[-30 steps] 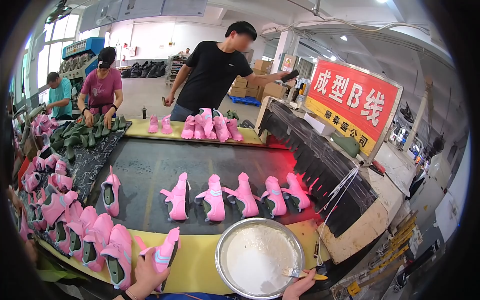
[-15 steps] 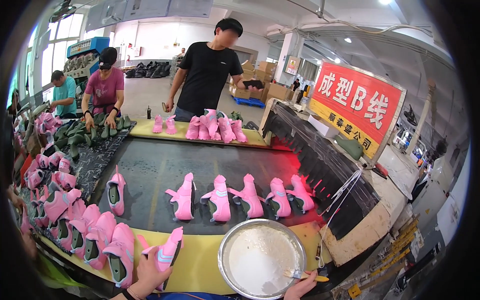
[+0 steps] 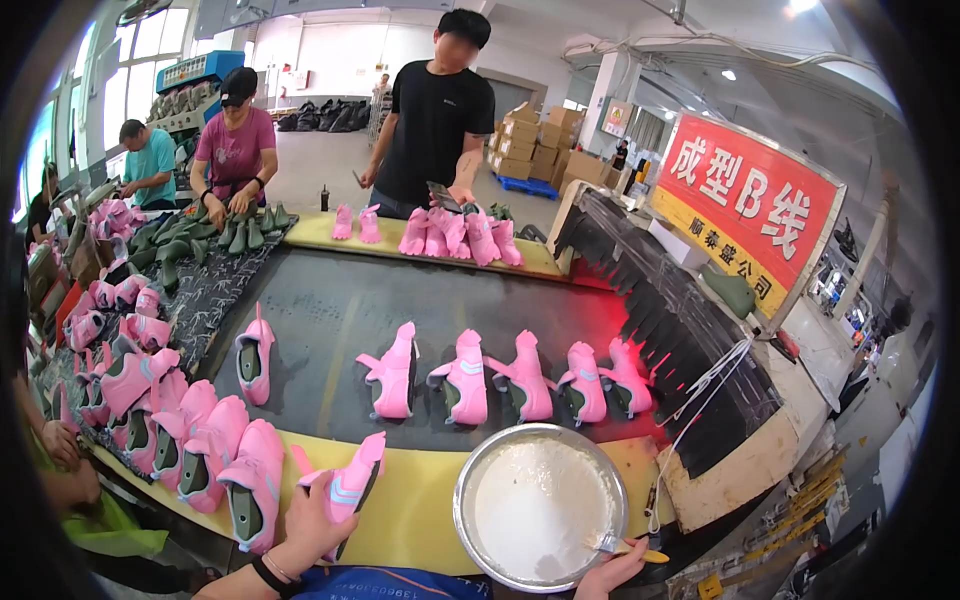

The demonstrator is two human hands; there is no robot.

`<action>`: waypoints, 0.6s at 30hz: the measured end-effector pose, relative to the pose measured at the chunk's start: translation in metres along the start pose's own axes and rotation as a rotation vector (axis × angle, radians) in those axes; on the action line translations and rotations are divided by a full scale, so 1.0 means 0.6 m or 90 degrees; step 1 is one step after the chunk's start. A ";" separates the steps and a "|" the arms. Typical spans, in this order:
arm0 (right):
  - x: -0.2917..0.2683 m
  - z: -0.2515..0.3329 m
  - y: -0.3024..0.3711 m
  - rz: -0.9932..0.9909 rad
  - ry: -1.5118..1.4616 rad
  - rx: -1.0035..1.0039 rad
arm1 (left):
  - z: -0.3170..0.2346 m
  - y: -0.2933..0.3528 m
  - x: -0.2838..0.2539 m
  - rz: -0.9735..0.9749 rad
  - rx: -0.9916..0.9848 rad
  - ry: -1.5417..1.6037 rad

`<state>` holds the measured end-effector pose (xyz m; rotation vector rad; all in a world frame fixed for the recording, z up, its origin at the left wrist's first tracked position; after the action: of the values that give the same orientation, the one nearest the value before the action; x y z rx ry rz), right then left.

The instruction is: Applying glue to the underside of shoe soles using a brush in a manufacturing setting.

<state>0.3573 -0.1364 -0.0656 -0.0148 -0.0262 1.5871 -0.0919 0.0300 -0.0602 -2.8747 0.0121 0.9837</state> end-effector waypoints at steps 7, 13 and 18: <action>0.009 0.019 0.007 -0.001 -0.037 0.046 | -0.002 -0.004 0.001 0.020 -0.010 -0.005; 0.006 0.006 -0.003 -0.002 -0.039 0.002 | 0.003 -0.007 0.004 0.017 -0.023 -0.014; 0.005 -0.006 -0.018 -0.018 -0.034 0.024 | 0.002 -0.008 0.006 0.009 -0.008 -0.013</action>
<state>0.3682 -0.1329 -0.0687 0.0580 -0.0379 1.5596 -0.0899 0.0351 -0.0628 -2.8797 0.0243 1.0192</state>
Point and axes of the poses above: each hand's wrist, its own y-axis away from the middle knuckle, its own x-axis out of the palm, z = x × y, the point moved 3 cm from there along -y, towards the middle knuckle, and after that the axes turned 15 degrees about y, right-handed, at the moved point
